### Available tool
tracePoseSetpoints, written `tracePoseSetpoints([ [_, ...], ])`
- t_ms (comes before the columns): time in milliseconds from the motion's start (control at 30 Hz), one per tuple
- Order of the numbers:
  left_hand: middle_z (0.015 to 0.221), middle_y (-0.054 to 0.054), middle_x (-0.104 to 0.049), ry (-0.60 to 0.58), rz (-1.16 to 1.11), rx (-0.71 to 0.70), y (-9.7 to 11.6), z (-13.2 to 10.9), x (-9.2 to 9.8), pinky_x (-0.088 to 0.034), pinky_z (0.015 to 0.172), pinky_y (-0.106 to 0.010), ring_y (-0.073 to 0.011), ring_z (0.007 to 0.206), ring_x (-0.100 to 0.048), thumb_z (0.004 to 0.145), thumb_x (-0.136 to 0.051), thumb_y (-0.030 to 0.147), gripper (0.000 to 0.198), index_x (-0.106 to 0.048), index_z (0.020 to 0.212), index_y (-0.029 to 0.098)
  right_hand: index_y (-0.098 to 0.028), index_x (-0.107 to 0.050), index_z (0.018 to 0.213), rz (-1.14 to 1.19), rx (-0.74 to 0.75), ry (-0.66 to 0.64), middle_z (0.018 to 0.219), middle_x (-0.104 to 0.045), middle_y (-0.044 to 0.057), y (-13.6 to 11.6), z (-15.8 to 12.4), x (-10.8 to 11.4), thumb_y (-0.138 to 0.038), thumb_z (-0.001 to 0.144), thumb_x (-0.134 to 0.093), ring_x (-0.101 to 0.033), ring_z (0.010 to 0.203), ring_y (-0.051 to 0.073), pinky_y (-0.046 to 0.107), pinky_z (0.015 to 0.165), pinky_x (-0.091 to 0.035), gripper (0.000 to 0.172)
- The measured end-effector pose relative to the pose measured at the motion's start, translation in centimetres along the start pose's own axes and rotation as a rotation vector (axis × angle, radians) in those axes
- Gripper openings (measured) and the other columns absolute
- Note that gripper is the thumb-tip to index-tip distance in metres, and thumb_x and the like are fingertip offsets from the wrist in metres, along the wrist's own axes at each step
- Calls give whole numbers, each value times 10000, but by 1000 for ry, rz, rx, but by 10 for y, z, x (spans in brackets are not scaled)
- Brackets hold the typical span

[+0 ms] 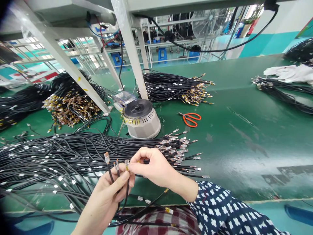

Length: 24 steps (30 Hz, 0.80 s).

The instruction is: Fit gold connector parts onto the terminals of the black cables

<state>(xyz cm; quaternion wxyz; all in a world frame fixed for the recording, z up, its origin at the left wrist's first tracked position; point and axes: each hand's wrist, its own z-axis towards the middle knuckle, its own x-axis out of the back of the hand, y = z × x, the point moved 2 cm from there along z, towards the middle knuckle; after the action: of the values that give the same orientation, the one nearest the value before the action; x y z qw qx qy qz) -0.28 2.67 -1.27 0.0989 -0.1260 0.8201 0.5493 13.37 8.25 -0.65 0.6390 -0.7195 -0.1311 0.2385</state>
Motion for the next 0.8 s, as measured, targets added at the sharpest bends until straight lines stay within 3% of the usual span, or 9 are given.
tracePoseSetpoints([
  [200,569,-8,-629,108,77,-36,2,0,0,-154,395,-161,-2,384,-283,644,-847,317,282,-645,701,129,-156,-601,668,-103,29,141,691,-601,-1,-2,-6,-3,-242,764,-676,-586,655,138,286,652,-488,149],
  [333,542,-29,-640,46,80,-54,5,1,-1,-121,396,-171,-1,377,-267,677,-824,351,292,-646,669,119,-150,-664,702,-110,3,143,718,-630,10,-4,-8,1,-266,728,-742,-585,647,134,281,635,-475,142],
  [567,539,-19,-636,-77,-38,81,5,2,1,-107,386,-166,20,365,-185,682,-824,334,285,-634,660,123,-148,-663,704,97,13,-94,703,-636,11,1,0,6,-400,760,-748,-626,664,145,300,687,-490,272],
  [800,783,-19,-638,-146,-64,-8,0,6,4,-212,444,-192,-6,431,-330,738,-793,301,250,-674,903,156,-138,-699,855,-68,41,72,874,-697,63,-1,4,12,-348,847,-649,-633,822,175,329,802,-485,216],
])
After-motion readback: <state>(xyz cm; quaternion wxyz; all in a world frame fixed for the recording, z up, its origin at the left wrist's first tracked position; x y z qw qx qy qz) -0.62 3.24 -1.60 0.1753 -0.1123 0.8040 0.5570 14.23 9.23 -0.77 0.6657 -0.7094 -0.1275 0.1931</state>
